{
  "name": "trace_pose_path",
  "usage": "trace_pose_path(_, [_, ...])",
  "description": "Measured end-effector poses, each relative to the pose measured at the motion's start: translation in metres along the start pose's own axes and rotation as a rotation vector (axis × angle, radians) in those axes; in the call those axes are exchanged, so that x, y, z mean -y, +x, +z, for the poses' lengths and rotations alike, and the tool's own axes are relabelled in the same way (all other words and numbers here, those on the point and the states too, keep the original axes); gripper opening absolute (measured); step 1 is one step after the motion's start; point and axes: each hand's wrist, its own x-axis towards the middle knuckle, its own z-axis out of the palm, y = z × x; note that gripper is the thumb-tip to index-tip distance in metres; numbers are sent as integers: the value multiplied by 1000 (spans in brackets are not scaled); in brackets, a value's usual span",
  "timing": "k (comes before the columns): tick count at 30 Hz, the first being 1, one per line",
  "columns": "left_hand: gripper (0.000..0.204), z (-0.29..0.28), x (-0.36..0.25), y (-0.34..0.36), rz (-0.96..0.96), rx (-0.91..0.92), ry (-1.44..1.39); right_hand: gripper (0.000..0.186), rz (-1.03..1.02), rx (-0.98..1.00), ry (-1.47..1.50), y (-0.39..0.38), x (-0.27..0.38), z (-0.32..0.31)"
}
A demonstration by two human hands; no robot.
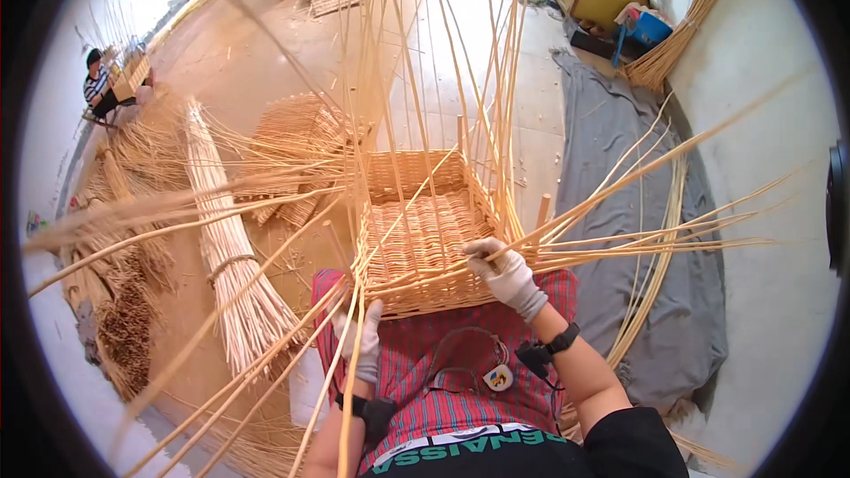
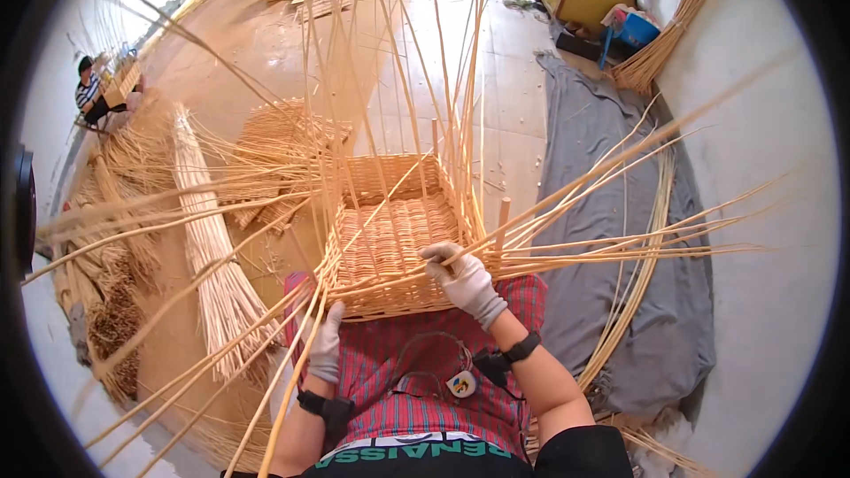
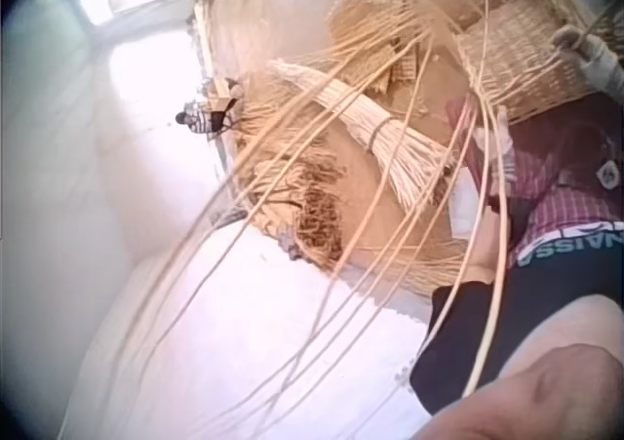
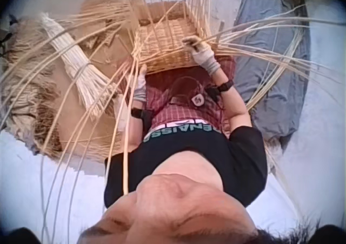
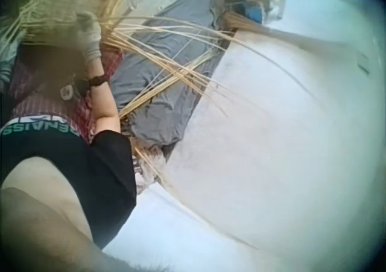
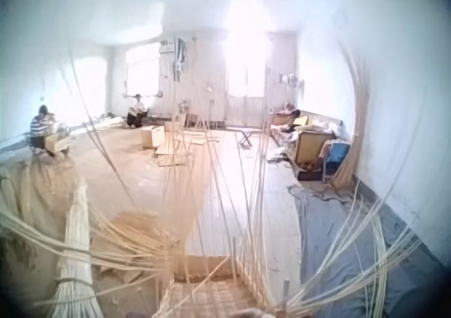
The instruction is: Weaving a wicker basket using flexible wooden strips.
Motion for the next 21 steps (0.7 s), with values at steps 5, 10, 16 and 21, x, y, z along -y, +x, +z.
trace_pose_path(5, [86,7,16,32,-238,225,-229,13,-62,-302,-156,-7,-9,23])
trace_pose_path(10, [90,16,-5,30,-126,93,81,14,-148,-398,-129,-10,-2,38])
trace_pose_path(16, [81,12,11,28,-100,73,-3,23,-22,-371,92,-60,58,59])
trace_pose_path(21, [71,5,33,37,-216,37,-203,21,-280,-122,-257,2,94,69])
